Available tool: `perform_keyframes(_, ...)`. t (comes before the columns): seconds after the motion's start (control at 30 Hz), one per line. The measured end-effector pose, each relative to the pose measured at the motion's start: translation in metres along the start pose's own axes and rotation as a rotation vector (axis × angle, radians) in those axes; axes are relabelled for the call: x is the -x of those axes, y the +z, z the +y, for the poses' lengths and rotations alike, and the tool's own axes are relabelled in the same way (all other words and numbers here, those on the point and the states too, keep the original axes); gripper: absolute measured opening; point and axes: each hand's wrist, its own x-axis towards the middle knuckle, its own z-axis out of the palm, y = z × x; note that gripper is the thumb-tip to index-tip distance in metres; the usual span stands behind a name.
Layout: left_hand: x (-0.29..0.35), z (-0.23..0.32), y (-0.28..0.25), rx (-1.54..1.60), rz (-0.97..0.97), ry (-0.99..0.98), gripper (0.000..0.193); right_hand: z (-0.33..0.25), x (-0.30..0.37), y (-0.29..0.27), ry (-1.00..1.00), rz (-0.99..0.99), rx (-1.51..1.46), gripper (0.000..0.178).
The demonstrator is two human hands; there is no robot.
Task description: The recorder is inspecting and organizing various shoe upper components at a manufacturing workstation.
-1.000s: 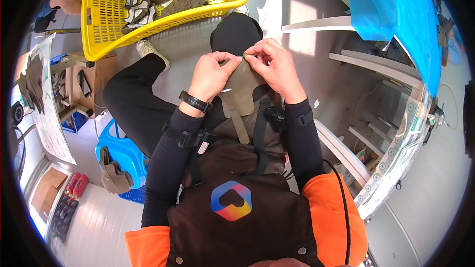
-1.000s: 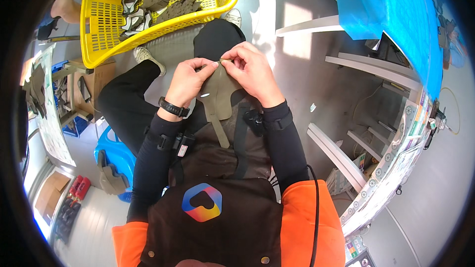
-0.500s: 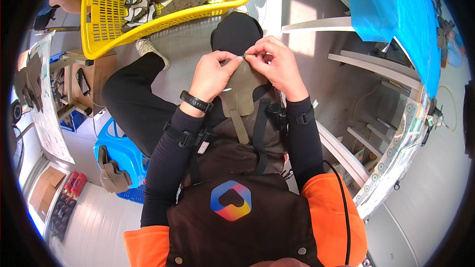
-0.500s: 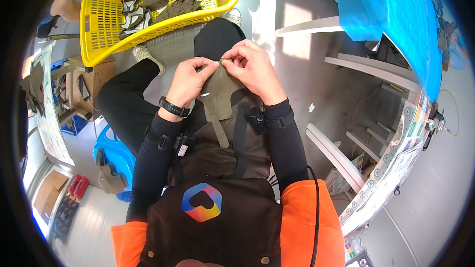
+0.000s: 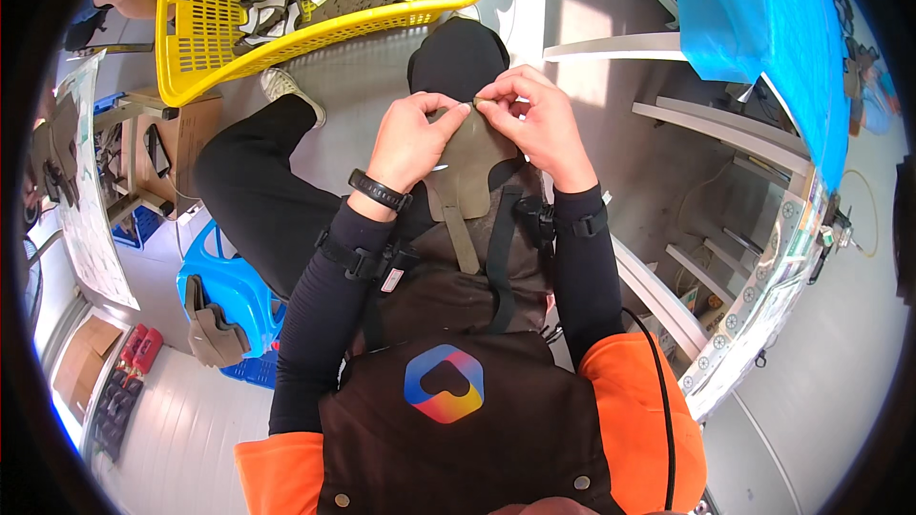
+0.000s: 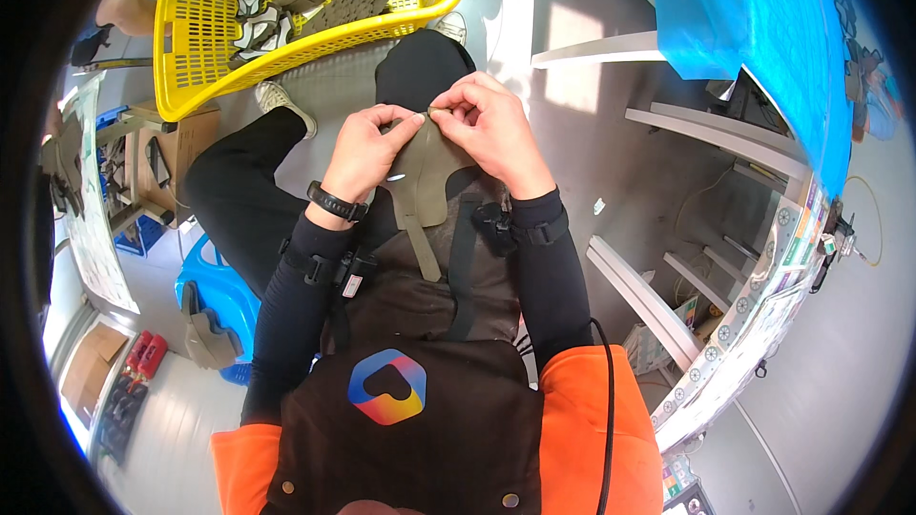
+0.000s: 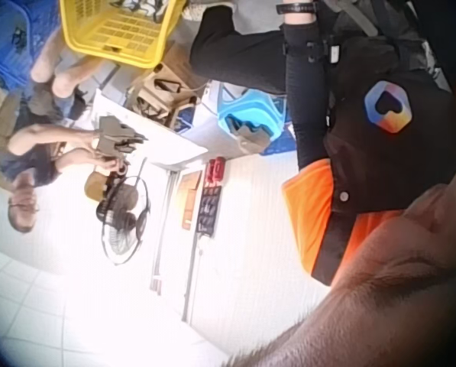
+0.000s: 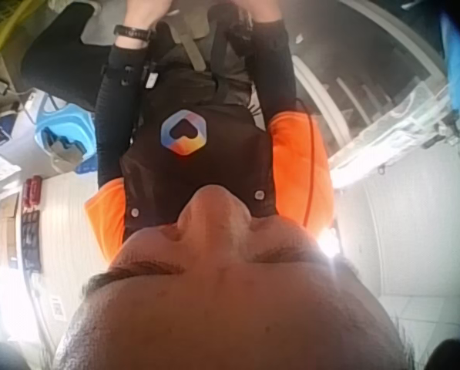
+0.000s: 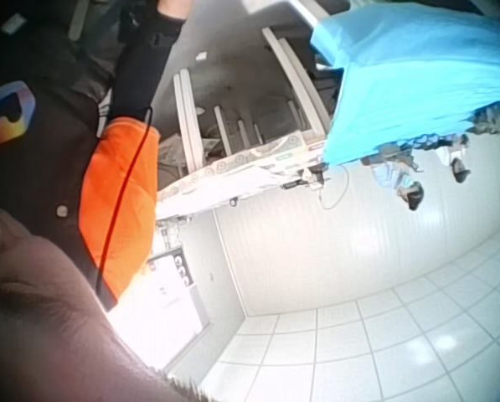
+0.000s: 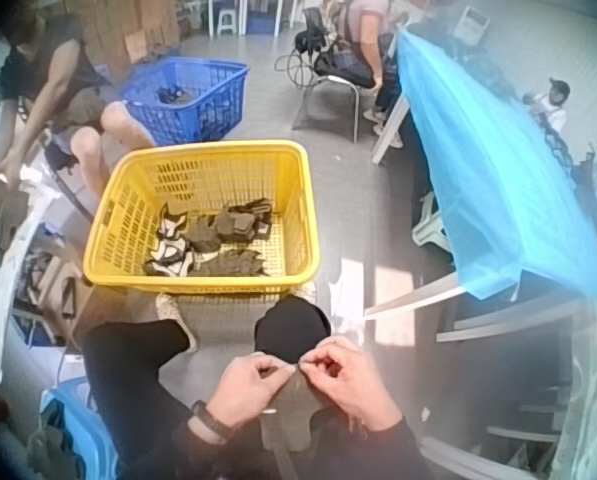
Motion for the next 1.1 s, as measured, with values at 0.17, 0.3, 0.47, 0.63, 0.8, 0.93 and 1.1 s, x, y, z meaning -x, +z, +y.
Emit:
perform_keyframes(0.17,0.003,0.001,0.0,-0.035,0.023,0.023,0.027,-0.005,0.003,-0.008,-0.025,-0.13,0.02,0.011)
perform_keyframes(0.3,0.0,0.0,0.0,-0.034,0.009,0.019,0.027,-0.002,0.002,-0.006,-0.02,-0.071,-0.056,0.01)
perform_keyframes(0.47,0.001,0.003,0.002,-0.041,0.011,0.035,0.026,0.001,0.0,-0.004,-0.031,-0.012,-0.005,0.01)
perform_keyframes(0.63,0.003,-0.004,-0.001,-0.103,0.057,0.125,0.02,-0.01,-0.001,-0.013,0.003,-0.293,0.12,0.012)
perform_keyframes(0.8,0.001,0.003,0.002,-0.074,0.026,0.046,0.027,0.003,-0.002,-0.009,-0.016,-0.099,-0.045,0.01)
perform_keyframes(0.93,0.001,0.003,0.002,-0.055,0.012,0.022,0.027,0.007,-0.003,-0.004,-0.04,-0.047,-0.023,0.009)
perform_keyframes(1.1,0.004,-0.002,-0.002,-0.069,0.02,0.055,0.026,-0.007,-0.003,-0.011,-0.061,-0.192,0.066,0.009)
